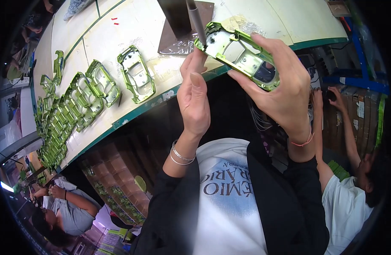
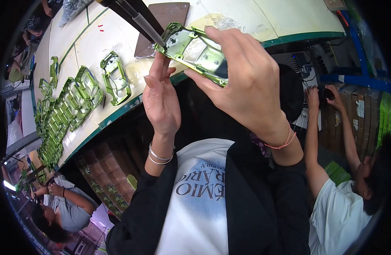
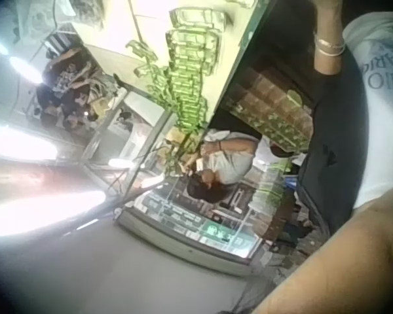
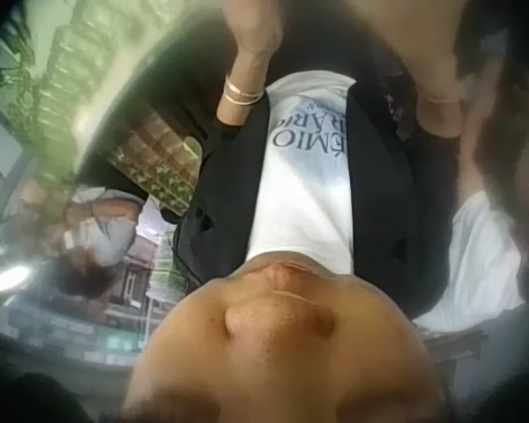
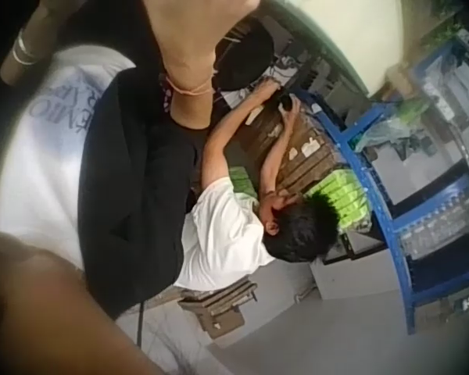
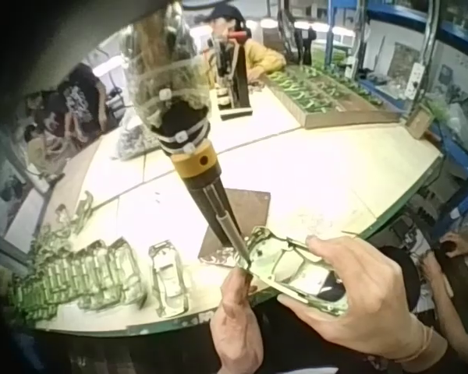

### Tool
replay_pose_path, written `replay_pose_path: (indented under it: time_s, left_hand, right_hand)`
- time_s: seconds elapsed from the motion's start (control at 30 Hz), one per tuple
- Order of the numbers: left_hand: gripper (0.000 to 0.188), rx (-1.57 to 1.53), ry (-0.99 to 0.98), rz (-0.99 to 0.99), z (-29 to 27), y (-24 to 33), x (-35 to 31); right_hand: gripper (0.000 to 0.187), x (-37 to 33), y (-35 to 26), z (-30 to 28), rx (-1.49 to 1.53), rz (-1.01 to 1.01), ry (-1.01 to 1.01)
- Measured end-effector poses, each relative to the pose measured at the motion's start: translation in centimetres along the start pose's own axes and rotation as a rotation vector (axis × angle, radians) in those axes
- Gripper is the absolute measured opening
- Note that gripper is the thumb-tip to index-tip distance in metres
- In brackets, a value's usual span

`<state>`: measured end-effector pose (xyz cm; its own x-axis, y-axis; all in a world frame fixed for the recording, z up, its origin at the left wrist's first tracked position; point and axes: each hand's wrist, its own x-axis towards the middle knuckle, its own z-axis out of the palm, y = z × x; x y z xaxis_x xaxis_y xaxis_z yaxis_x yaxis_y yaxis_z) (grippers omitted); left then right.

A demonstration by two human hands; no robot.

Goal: The person assembles toy car bodies by inserting clear plastic windshields into the car shells by hand, fastening them against a mounted tool, and placing the assembled car bodies onto the table.

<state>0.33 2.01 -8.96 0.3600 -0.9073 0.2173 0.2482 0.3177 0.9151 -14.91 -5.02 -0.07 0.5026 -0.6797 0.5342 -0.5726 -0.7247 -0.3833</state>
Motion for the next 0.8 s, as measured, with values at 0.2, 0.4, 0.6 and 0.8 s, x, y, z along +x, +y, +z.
replay_pose_path:
  time_s: [0.2,0.4,0.6,0.8]
  left_hand:
    - [0.061,0.291,-0.039,0.05,0.5,2.0,0.0]
    - [0.055,0.65,-0.041,0.08,-0.7,3.5,-3.5]
    - [0.032,0.416,-0.102,-0.091,-1.2,5.0,-6.1]
    - [0.015,1.043,0.215,0.355,-5.2,6.5,-4.3]
  right_hand:
    - [0.065,-0.4,0.9,0.8,0.035,0.048,-0.035]
    - [0.06,-1.2,3.3,-0.9,0.125,0.239,-0.041]
    - [0.058,2.9,12.1,0.8,0.224,0.476,0.057]
    - [0.068,9.0,24.6,6.8,0.009,0.281,0.12]
